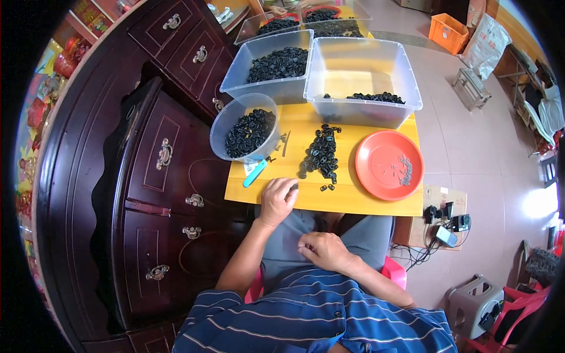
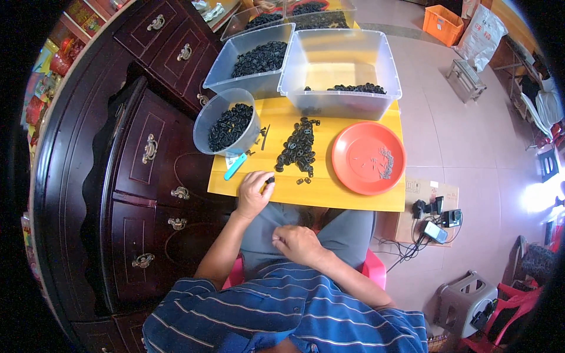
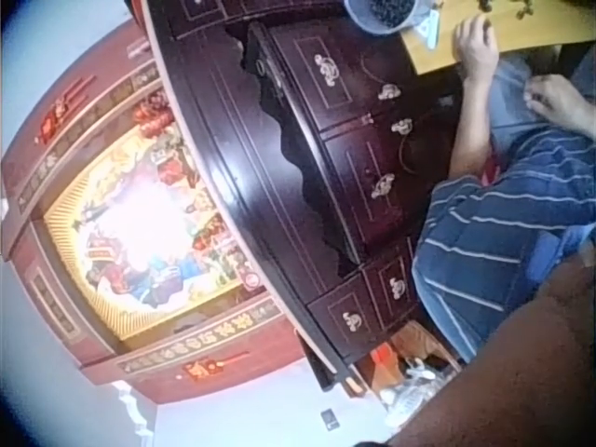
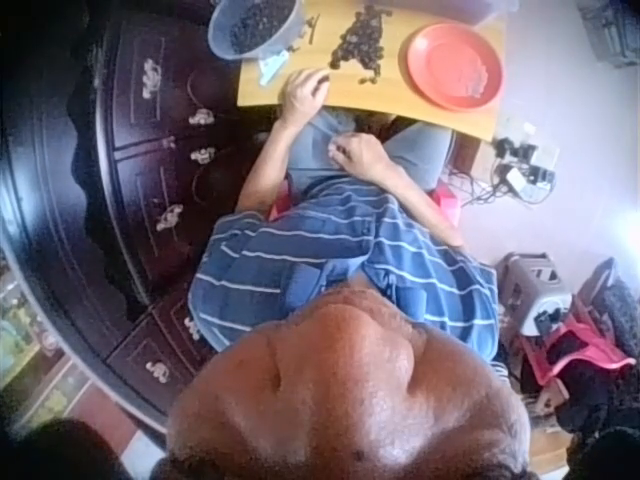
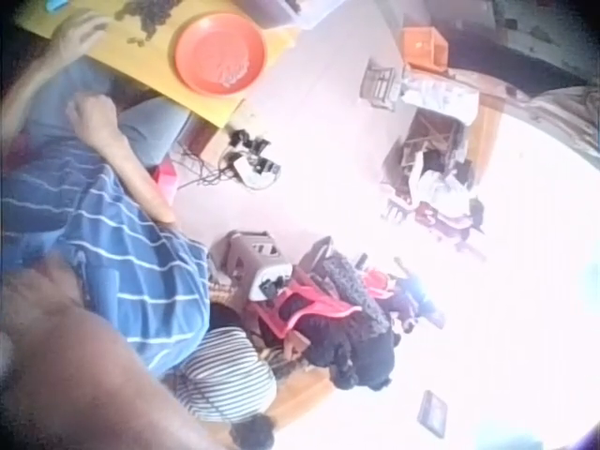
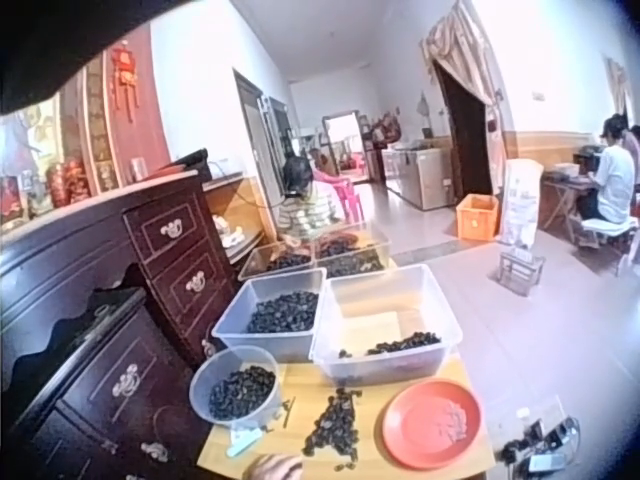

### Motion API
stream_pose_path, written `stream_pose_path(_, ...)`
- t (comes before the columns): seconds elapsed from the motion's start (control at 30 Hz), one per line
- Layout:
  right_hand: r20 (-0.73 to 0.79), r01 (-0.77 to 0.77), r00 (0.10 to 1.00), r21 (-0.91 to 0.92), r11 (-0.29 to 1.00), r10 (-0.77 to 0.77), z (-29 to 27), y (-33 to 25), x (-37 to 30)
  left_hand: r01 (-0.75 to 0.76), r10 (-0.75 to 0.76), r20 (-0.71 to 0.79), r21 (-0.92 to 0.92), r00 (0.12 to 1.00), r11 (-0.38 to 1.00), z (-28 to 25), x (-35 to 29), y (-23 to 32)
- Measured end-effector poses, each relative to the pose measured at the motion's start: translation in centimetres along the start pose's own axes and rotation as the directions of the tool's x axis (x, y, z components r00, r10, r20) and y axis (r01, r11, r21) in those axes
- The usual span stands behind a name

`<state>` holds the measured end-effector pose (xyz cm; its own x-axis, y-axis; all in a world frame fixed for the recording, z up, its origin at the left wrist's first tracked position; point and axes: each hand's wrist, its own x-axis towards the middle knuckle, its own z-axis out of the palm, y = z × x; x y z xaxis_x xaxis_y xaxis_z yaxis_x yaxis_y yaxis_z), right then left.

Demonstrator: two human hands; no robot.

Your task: The person picks up metal pins from a plate and black plastic parts from the table, then inserts the pins into the plastic parts by hand.

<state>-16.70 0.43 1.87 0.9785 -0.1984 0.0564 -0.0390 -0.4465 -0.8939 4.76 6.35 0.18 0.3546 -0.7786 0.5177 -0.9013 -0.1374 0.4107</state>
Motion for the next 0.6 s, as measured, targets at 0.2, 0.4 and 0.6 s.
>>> stream_pose_path(0.2, -0.002, 0.023, 1.000, -0.020, 1.000, -0.023, -0.1, 0.0, 0.1, 0.062, -0.063, -0.013, -0.051, 0.998, 0.997, -0.5, -0.3, -0.1)
stream_pose_path(0.4, -0.005, 0.019, 1.000, -0.002, 1.000, -0.019, -0.4, 0.0, -0.2, 0.097, -0.088, 0.060, -0.151, 0.994, 0.984, -1.8, 0.3, 0.7)
stream_pose_path(0.6, -0.043, 0.020, 0.999, -0.025, 0.999, -0.022, -0.4, 0.1, -0.4, -0.073, 0.103, 0.200, -0.155, 0.974, 0.985, -4.0, 4.2, 0.5)
